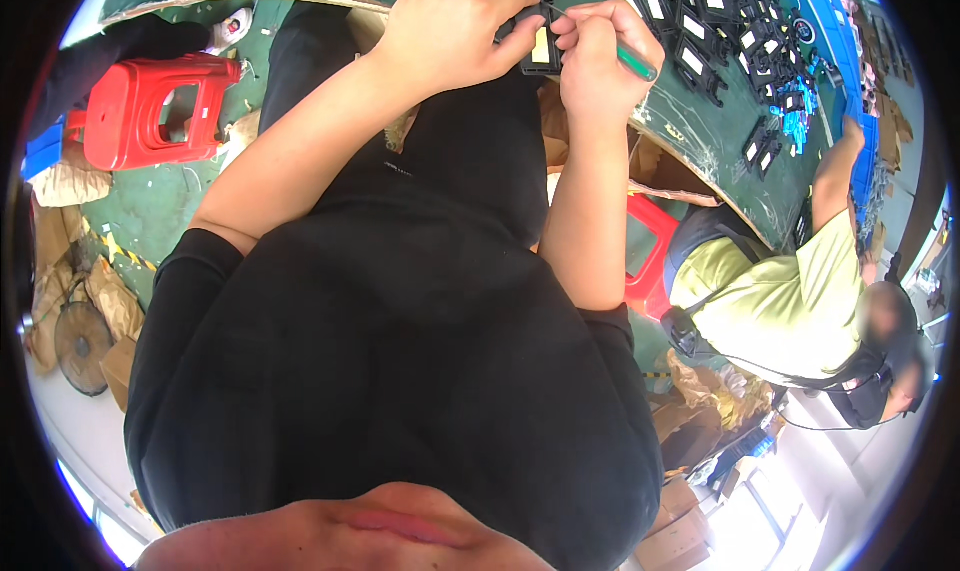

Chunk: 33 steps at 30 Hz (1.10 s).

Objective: The recorder is seen assembling small electronic components at a workbench.

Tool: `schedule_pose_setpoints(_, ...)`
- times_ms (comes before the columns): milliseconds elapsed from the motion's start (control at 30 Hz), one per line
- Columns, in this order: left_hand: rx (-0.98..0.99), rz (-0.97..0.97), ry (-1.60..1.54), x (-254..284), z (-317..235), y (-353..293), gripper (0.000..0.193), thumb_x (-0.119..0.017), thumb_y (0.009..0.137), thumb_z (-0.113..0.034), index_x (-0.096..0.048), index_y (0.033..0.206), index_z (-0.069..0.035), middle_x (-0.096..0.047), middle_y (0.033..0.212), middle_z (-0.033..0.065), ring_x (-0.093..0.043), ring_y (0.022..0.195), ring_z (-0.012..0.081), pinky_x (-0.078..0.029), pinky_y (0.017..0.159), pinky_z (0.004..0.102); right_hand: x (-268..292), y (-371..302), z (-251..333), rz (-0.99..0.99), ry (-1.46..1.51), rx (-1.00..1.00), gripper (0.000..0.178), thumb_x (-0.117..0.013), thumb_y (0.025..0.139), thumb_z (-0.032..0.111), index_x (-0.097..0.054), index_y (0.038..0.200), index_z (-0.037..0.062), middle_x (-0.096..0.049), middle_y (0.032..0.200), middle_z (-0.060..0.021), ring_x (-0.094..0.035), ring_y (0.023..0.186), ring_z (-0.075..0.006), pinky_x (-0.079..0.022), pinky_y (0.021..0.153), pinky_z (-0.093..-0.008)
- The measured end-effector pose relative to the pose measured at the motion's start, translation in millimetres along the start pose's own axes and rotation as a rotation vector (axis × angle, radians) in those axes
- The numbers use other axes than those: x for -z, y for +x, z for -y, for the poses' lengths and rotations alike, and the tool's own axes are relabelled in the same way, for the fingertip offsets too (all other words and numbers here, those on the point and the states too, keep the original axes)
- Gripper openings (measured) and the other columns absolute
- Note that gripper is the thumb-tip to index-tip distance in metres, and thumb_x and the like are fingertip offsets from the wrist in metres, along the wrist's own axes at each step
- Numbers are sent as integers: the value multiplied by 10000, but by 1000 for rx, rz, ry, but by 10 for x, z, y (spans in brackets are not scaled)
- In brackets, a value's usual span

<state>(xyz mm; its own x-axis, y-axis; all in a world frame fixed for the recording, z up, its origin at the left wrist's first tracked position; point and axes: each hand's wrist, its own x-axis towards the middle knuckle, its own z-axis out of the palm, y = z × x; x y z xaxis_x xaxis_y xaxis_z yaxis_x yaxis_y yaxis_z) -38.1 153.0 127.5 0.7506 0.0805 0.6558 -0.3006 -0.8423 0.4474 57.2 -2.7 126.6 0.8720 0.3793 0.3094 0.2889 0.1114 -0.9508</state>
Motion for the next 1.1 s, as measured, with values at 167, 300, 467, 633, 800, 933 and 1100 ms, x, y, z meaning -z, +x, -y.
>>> schedule_pose_setpoints(167, 0, -27, -12, -17, -11, 0, 206, -706, 859, -187, -730, 905, 12, -696, 971, 139, -655, 1024, 326, -513, 949, 437, 20, 70, 31, 44, -50, -47, 212, -531, 909, 18, -691, 778, -28, -703, 691, -108, -609, 551, -111, -466, 482, -244)
schedule_pose_setpoints(300, 4, -31, 1, -32, -15, 4, 188, -708, 852, -175, -731, 893, 7, -698, 955, 139, -658, 1015, 327, -518, 944, 434, 42, 137, 9, 32, -128, -92, 229, -492, 887, 7, -687, 788, -62, -690, 693, -142, -592, 543, -142, -466, 489, -260)
schedule_pose_setpoints(467, 7, -25, 12, -6, -21, 22, 185, -706, 853, -178, -729, 879, 4, -702, 944, 147, -661, 1008, 333, -525, 939, 437, 67, 88, -42, 64, -36, -58, 212, -509, 908, 8, -681, 811, -67, -706, 735, -161, -610, 566, -161, -475, 502, -269)
schedule_pose_setpoints(633, 122, -21, -66, 19, -72, 35, 445, -731, 843, -164, -605, 1228, 20, -720, 983, 182, -680, 982, 393, -541, 913, 471, 123, 21, -60, 167, 41, 91, 181, -532, 939, -35, -686, 844, -44, -736, 808, -124, -635, 647, -110, -489, 571, -230)
schedule_pose_setpoints(800, 196, -1, -132, 56, -95, 29, 541, -745, 837, -146, -527, 1308, 6, -729, 1003, 184, -690, 992, 408, -555, 889, 475, 161, 78, -66, 189, -33, 6, 179, -530, 932, -40, -704, 918, -79, -739, 844, -164, -637, 670, -155, -493, 586, -266)
schedule_pose_setpoints(933, 209, 37, -110, 57, -105, 43, 503, -745, 836, -149, -542, 1273, -1, -731, 1004, 185, -691, 994, 408, -558, 891, 475, 227, 107, -147, 210, -28, -44, 184, -536, 942, -31, -716, 943, -68, -739, 836, -130, -626, 669, -127, -486, 592, -248)
schedule_pose_setpoints(1100, 196, 50, -78, 30, -67, 34, 460, -738, 841, -159, -564, 1236, -1, -729, 1002, 189, -687, 1008, 405, -551, 907, 474, 196, 105, -140, 207, -65, -73, 184, -534, 946, -35, -716, 943, -59, -736, 830, -113, -619, 662, -113, -480, 587, -237)
